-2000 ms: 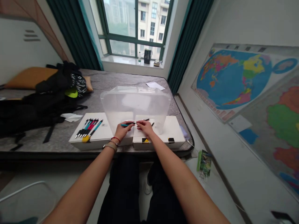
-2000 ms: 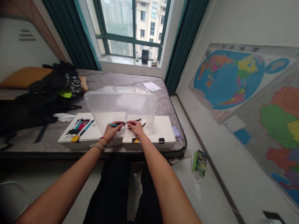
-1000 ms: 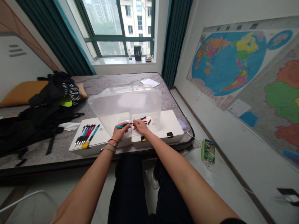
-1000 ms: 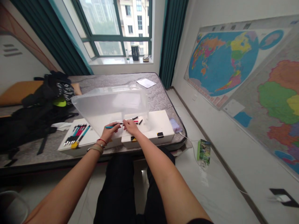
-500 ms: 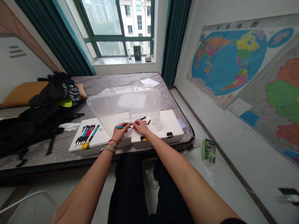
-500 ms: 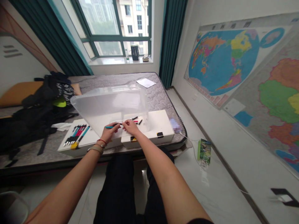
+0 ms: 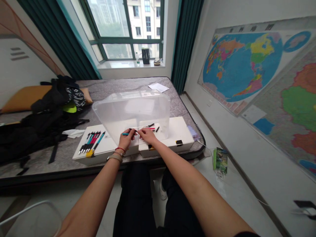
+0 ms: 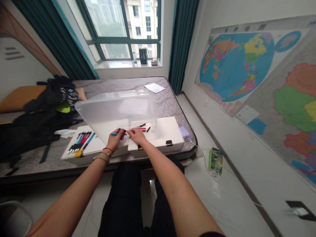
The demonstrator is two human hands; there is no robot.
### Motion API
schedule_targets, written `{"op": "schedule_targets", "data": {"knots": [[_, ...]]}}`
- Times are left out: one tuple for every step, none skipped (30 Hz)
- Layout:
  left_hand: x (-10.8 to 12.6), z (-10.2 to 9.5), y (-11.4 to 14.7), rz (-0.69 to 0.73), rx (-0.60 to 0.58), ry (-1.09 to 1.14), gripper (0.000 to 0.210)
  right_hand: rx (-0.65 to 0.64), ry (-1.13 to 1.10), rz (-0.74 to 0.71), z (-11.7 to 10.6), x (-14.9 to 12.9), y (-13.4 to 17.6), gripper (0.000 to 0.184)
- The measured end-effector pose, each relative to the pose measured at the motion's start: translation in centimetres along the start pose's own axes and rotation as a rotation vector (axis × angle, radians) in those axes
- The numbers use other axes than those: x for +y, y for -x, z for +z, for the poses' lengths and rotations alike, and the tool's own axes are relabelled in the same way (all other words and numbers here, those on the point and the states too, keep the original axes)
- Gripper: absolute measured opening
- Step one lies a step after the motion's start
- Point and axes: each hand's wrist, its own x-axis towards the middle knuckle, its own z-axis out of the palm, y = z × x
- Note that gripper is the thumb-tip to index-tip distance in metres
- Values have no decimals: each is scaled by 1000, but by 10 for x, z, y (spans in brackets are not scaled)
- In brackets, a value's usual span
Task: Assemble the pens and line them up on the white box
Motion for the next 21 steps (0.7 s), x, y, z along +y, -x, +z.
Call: {"op": "schedule_targets", "data": {"knots": [[-1, 0, 0, 3, 17, 10, 41, 21, 3, 37, 0, -3, -1, 36], [-2, 0, -1, 7, 27, 18, 42, 41, 3, 77, -2, -7, -3, 35], [-3, 0, -1, 11, 30, 27, 43, 61, 9, 108, -6, -13, -5, 36], [-3, 0, -1, 9, 24, 40, 44, 84, 24, 127, -12, -21, -10, 36], [-4, 0, -1, 0, 12, 59, 45, 105, 57, 120, -21, -30, -15, 36], [-4, -1, -2, -13, -4, 82, 46, 157, 108, 85, -30, -41, -21, 37], [-3, -1, -2, -29, -20, 105, 47, 214, 161, 57, -41, -51, -29, 38], [-3, -1, -2, -45, -32, 125, 49, 221, 228, 21, -51, -61, -36, 39], [-2, -1, -2, -59, -37, 139, 50, 200, 319, -12, -59, -70, -44, 38], [-2, -1, -2, -70, -37, 144, 50, 134, 436, -42, -66, -78, -50, 33], [-1, -1, -2, -78, -33, 145, 51, 39, 561, -57, -71, -83, -56, 25], [-1, -1, -2, -84, -29, 147, 52, -72, 682, -63, -73, -85, -60, 18], [0, -1, -2, -88, -24, 150, 53, -183, 795, -61, -72, -86, -62, 13], [0, -1, -2, -88, -20, 154, 53, -279, 892, -54, -69, -86, -64, 11], [0, -1, -2, -86, -17, 157, 54, -351, 969, -48, -65, -84, -64, 13], [0, -1, -2, -80, -13, 153, 54, -397, 1028, -45, -60, -83, -64, 15], [1, -1, -2, -67, -9, 140, 54, -421, 1069, -48, -54, -81, -65, 17], [1, -1, -2, -52, -6, 117, 54, -435, 1099, -54, -49, -80, -65, 20], [1, -1, -2, -35, -5, 90, 53, -446, 1122, -63, -45, -79, -67, 22], [1, -1, -2, -21, -5, 63, 52, -456, 1144, -75, -42, -79, -69, 24], [1, -1, -1, -11, -5, 42, 52, -463, 1168, -89, -41, -79, -72, 25]]}}
